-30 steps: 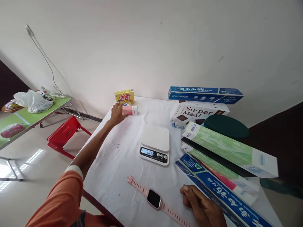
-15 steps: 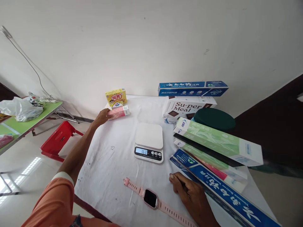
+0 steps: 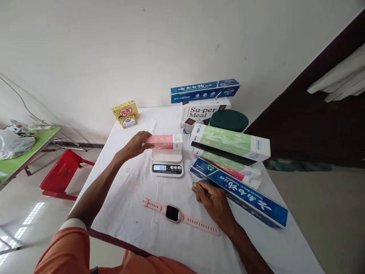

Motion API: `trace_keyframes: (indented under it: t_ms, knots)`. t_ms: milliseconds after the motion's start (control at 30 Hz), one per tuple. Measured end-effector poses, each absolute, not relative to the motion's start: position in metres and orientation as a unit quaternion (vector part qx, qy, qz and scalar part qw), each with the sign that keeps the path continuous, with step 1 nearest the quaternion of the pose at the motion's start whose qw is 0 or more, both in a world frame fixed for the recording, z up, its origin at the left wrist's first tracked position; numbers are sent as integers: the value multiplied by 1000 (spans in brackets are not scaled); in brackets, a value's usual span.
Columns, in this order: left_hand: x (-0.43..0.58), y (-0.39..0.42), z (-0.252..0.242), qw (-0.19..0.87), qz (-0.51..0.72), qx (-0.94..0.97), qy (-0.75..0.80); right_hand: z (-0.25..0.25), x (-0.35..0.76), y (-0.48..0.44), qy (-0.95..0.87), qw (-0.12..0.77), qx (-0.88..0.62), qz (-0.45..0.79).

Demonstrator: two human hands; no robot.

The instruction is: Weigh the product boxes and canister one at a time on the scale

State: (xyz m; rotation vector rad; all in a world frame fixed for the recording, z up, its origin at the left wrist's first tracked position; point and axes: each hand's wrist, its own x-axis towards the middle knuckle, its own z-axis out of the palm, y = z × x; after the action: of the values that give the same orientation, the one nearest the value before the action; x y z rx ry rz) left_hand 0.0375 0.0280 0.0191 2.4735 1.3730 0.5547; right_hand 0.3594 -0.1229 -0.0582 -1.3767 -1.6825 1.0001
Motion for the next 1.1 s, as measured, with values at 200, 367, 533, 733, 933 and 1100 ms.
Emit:
trace_keyframes:
  t_ms: [200, 367, 533, 733, 933, 1100]
  knots:
    - [54, 33, 12, 148, 147, 862, 462, -59, 360, -124, -654, 367, -538, 386]
    - [53, 32, 19, 159, 127, 853, 480, -59, 359, -122, -651, 366, -540, 388]
    - [39, 23, 10, 203, 322, 767, 517, -56, 359, -122, -635, 370, -545, 403]
    - [13, 8, -57, 277, 553, 508, 600, -58, 360, -121, -621, 369, -554, 415]
    - [13, 4, -71, 253, 528, 520, 621, -58, 360, -120, -620, 367, -559, 410]
    - [15, 3, -66, 238, 488, 544, 640, -56, 359, -120, -622, 372, -559, 402]
